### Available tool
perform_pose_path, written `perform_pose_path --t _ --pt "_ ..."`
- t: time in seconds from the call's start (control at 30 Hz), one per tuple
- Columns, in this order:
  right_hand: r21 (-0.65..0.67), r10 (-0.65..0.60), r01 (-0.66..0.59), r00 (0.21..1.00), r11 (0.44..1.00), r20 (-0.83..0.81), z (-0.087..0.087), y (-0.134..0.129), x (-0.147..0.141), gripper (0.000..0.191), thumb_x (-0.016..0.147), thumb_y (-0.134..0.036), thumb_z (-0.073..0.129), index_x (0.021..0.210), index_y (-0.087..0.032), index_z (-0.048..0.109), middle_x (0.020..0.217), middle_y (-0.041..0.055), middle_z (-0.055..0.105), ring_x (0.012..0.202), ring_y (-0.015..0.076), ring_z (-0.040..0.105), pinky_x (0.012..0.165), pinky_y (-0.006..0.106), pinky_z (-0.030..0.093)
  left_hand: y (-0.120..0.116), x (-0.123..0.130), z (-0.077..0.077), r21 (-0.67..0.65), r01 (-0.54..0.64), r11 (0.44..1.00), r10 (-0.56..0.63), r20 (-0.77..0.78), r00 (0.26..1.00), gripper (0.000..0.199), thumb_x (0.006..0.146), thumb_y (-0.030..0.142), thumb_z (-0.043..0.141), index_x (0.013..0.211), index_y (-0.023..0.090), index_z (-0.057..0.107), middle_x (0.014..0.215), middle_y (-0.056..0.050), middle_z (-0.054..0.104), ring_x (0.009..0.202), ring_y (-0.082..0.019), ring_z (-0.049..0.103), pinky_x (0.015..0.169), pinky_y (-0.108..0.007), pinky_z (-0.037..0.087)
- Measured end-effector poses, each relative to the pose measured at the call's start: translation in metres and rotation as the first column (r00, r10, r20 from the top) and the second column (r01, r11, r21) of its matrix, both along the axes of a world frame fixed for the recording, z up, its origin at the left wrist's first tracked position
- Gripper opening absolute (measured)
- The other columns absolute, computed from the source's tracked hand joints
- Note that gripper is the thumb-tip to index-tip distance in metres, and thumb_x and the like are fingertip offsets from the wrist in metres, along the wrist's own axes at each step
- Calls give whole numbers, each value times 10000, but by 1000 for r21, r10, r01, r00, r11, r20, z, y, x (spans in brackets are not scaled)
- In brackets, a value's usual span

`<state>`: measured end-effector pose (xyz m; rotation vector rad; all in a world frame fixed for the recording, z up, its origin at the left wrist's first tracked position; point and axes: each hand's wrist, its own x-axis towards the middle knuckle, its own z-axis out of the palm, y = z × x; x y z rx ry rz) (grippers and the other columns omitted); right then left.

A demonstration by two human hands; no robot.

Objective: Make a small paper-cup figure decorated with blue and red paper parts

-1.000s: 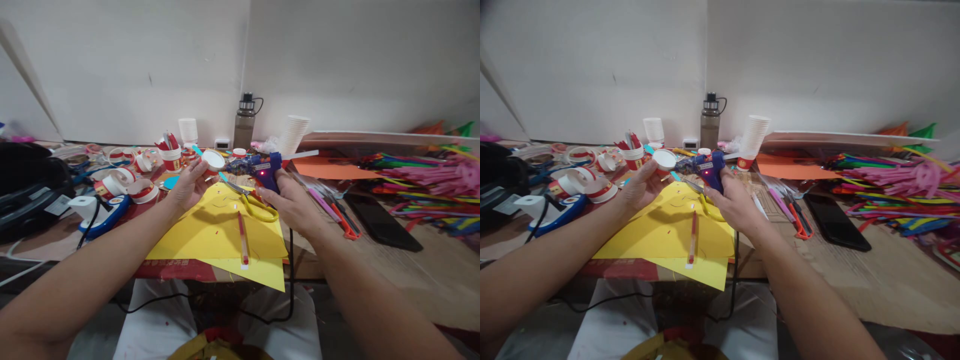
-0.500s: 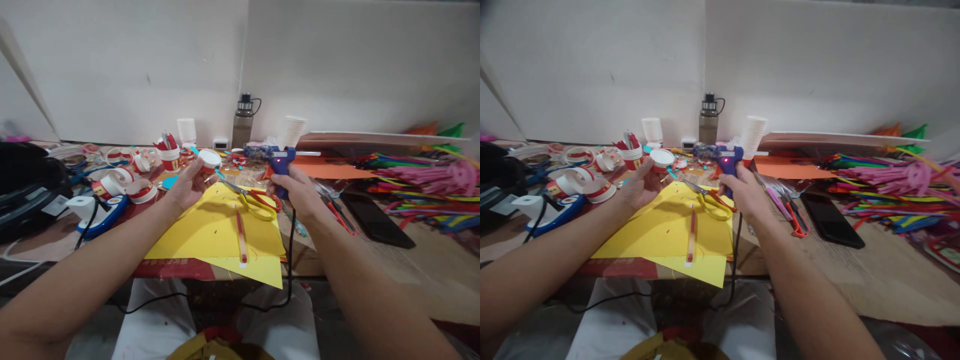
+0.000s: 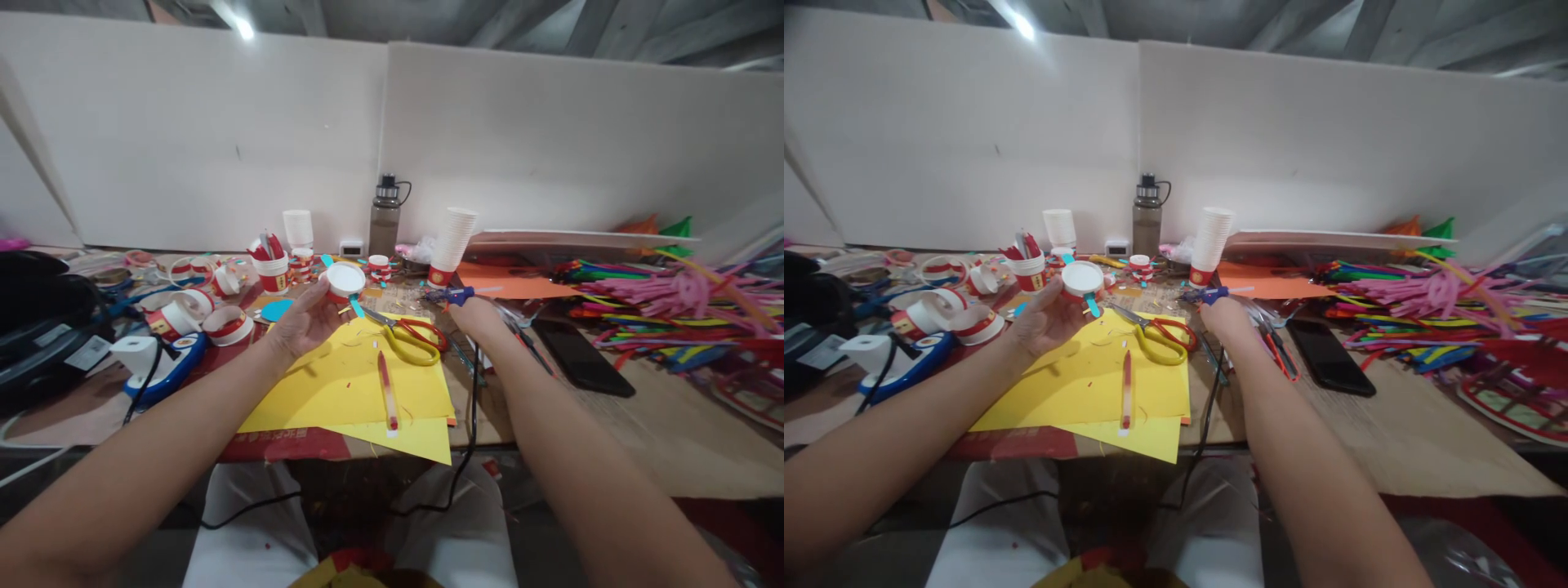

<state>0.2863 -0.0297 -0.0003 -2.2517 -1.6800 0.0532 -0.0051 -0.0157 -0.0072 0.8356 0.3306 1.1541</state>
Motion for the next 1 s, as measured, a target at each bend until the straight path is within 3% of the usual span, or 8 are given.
perform_pose_path --t 0.1,0.2,0.3,0.4,0.47,0.53,0.77,1.0 --pt "-3 -106 107 990 994 89 2 -3 -1 453 872 -395 505 1056 -21 684 1100 313 646 1087 391 609 887 467 460 0 -1 -1 38 61 997 -61 9 998 412 816 349 682 1188 183 614 1047 -85 728 905 -201 697 761 -317 576" --pt "224 -108 83 989 971 103 11 -9 -14 437 878 -406 520 1072 -40 660 1144 290 605 1117 378 566 913 504 446 0 -2 -2 67 113 991 -114 0 994 443 792 357 703 1188 178 615 1120 -96 711 966 -223 692 794 -324 572" --pt "476 297 -198 944 857 -142 27 -15 -41 281 886 -326 509 1034 -134 651 1079 163 631 964 248 604 875 410 487 -1 -1 -3 92 161 983 -159 -29 987 437 771 372 722 1142 156 638 1148 -109 702 987 -230 687 809 -310 565" --pt "626 688 -441 691 643 -221 46 -20 -73 296 902 -368 508 1122 -195 607 1112 93 615 929 198 589 830 365 501 -1 0 -4 126 179 976 -173 -54 983 458 763 385 732 1144 147 642 1148 -112 701 988 -243 691 807 -304 560" --pt "626 814 -565 542 537 -209 55 -22 -89 321 919 -380 504 1184 -215 582 1139 83 596 943 185 581 832 349 497 -1 0 -5 134 179 975 -170 -78 982 478 767 397 730 1168 155 634 1135 -109 706 977 -250 697 816 -318 557" --pt "619 857 -620 482 482 -184 57 -22 -98 325 929 -398 506 1196 -229 581 1150 80 586 964 186 571 851 353 486 -1 1 -6 131 175 976 -162 -104 981 480 765 409 732 1166 163 636 1121 -102 710 961 -246 702 822 -324 553" --pt "577 861 -646 445 500 -247 28 -17 -90 417 933 -461 505 1283 -238 541 1224 90 539 1026 192 552 838 335 494 -1 8 -10 173 73 982 -41 -180 983 395 714 349 792 1045 163 683 1005 -68 717 848 -170 689 731 -246 533" --pt "485 852 -707 485 514 -196 26 -21 -92 461 886 -468 585 1310 -307 505 1247 86 484 1005 204 544 797 361 534 0 10 -11 229 15 973 34 -206 978 358 694 318 809 996 164 698 918 -44 696 755 -124 642 710 -239 512"
